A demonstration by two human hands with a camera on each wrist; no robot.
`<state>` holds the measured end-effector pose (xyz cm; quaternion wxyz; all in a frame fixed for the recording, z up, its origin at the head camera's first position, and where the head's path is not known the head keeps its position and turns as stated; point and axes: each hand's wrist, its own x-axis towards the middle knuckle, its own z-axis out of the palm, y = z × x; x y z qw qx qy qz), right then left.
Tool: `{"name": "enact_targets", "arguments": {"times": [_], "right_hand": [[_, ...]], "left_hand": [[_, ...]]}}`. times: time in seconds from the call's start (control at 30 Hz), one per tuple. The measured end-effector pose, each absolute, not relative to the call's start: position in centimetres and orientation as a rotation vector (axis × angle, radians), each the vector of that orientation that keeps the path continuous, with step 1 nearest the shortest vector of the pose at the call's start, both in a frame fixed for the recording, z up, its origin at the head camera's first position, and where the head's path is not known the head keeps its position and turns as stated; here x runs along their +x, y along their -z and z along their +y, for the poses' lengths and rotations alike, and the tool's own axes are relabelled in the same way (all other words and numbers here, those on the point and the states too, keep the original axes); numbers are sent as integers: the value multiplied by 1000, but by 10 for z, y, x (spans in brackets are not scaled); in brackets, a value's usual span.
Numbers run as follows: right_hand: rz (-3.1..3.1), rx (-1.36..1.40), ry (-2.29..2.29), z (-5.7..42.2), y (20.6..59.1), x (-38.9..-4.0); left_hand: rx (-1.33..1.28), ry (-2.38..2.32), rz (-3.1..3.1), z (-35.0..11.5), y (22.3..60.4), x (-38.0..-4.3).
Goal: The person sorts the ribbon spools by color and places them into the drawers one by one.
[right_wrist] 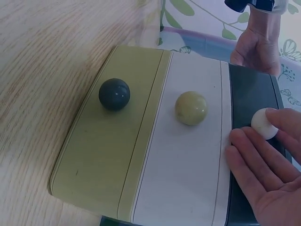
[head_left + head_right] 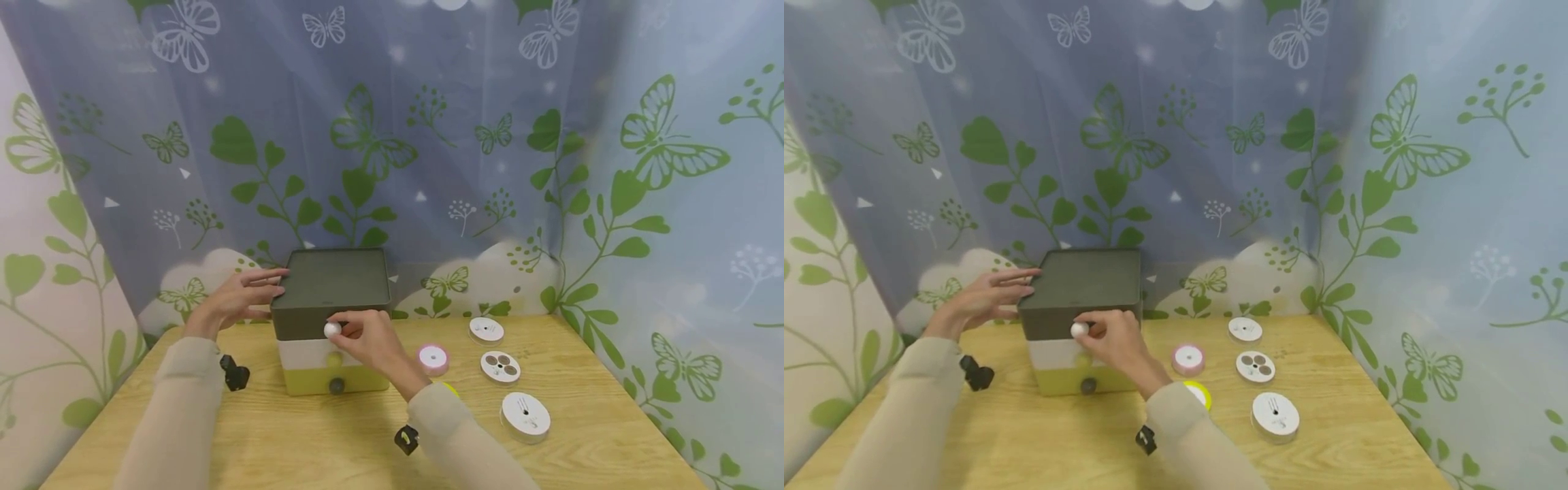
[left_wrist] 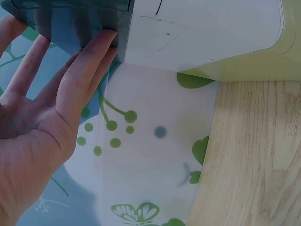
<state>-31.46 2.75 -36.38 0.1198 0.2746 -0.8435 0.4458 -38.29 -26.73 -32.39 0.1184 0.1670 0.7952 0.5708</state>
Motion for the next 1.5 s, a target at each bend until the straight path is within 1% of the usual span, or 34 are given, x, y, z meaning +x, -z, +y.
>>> {"name": "enact_targets", "arguments": {"times": [0.53, 0.8, 1.5], "right_hand": [[-2472, 824, -1338, 31, 364, -309], [-2469, 842, -1377, 33, 364, -301], [-2489, 936, -1292, 39, 362, -286]], "left_hand": [[472, -1637, 2362, -271, 326, -383], [483, -1634, 2366, -272, 327, -382], [513, -1623, 2363, -273, 330, -384]]}}
